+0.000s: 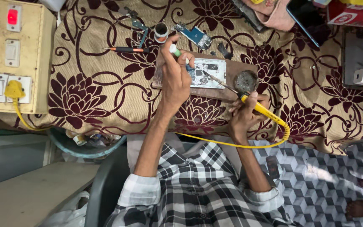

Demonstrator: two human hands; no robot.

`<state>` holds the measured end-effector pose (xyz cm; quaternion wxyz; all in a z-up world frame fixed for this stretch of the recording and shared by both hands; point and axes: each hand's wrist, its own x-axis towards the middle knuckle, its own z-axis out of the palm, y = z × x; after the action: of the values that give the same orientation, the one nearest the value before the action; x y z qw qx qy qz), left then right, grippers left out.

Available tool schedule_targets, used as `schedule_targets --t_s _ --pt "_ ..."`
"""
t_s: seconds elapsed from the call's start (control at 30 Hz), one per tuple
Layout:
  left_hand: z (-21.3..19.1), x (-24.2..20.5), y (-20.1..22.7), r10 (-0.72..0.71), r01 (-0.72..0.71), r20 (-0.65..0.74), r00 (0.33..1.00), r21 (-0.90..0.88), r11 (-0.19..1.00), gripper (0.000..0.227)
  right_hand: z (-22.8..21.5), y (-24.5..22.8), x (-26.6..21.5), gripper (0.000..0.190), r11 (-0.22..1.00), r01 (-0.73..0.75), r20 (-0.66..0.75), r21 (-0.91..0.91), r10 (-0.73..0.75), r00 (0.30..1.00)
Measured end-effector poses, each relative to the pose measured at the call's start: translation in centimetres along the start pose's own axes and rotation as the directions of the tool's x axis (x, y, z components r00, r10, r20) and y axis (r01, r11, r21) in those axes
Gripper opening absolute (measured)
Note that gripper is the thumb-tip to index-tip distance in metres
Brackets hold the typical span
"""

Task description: The person uses a soldering iron and a small bottle to work on a disassembled electronic device, likely a mobile phone, placed on a table. They repeatedly apply the soldering iron to specific points on the circuit board while occasionally adding liquid from the bottle.

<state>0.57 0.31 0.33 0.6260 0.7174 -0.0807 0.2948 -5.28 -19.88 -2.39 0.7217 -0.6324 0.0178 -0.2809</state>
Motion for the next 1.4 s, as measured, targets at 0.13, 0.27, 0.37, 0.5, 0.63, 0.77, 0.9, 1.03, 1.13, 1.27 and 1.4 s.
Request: schedule_targets --t_s 0.13,0.27,0.37,0.5,0.63,0.77,0.9,1.03,1.13,1.27,1.4 --pt "0.0 0.1 -0.2 -0.034 0.034 0.008 0.999 0.003 0.999 0.036 0.4 -0.4 1.0 0.027 0.996 0.062 0.027 -0.057 -0.061 0.998" --pt "-0.3 -0.2 0.3 -0.022 0.022 0.02 1.0 0.004 1.0 0.033 1.2 -1.3 0.7 0.028 0.994 0.043 0.019 -0.101 -0.042 0.999" --pt "-0.3 0.2 0.4 -0.025 0.025 0.02 0.999 -0.007 1.0 0.033 1.9 -1.7 0.8 0.03 0.985 0.106 0.031 -0.137 -0.103 0.994" --pt "-0.3 0.4 0.3 -0.043 0.043 0.023 0.999 -0.021 0.999 0.032 2.2 -2.0 0.7 0.033 0.987 0.118 0.041 -0.107 -0.114 0.993" --pt "-0.4 0.2 0.5 -0.012 0.013 0.024 1.0 -0.034 0.999 0.03 2.1 -1.3 0.3 0.034 0.989 0.095 0.013 -0.109 -0.094 0.995" --pt "-0.6 0.4 1.2 -0.014 0.015 0.03 0.999 -0.048 0.999 0.028 1.6 -0.3 0.3 0.034 0.997 0.065 -0.045 -0.041 -0.067 0.997" --pt "-0.8 1.0 1.9 -0.089 0.092 0.054 0.995 -0.052 0.994 0.025 0.0 0.0 0.4 0.035 0.996 0.093 0.013 0.001 -0.093 0.996" --pt "-0.7 1.5 1.8 0.123 -0.138 0.076 0.99 0.262 0.955 0.033 -2.6 -0.2 0.5 0.036 0.996 0.059 0.1 0.059 -0.065 0.993" --pt "0.0 1.9 1.5 -0.076 0.061 0.136 0.988 0.11 0.992 0.039 -4.1 -0.2 1.1 0.034 0.995 0.069 0.132 0.072 -0.078 0.988" --pt "0.2 1.6 1.1 -0.118 0.114 0.137 0.983 0.036 0.993 0.03 -5.0 0.3 1.5 0.031 0.989 0.029 0.12 0.144 -0.047 0.992" --pt "-0.3 1.0 1.2 -0.052 0.055 0.127 0.991 -0.02 0.998 0.027 -4.9 0.4 1.4 0.031 0.993 -0.12 0.101 0.019 0.117 0.988"
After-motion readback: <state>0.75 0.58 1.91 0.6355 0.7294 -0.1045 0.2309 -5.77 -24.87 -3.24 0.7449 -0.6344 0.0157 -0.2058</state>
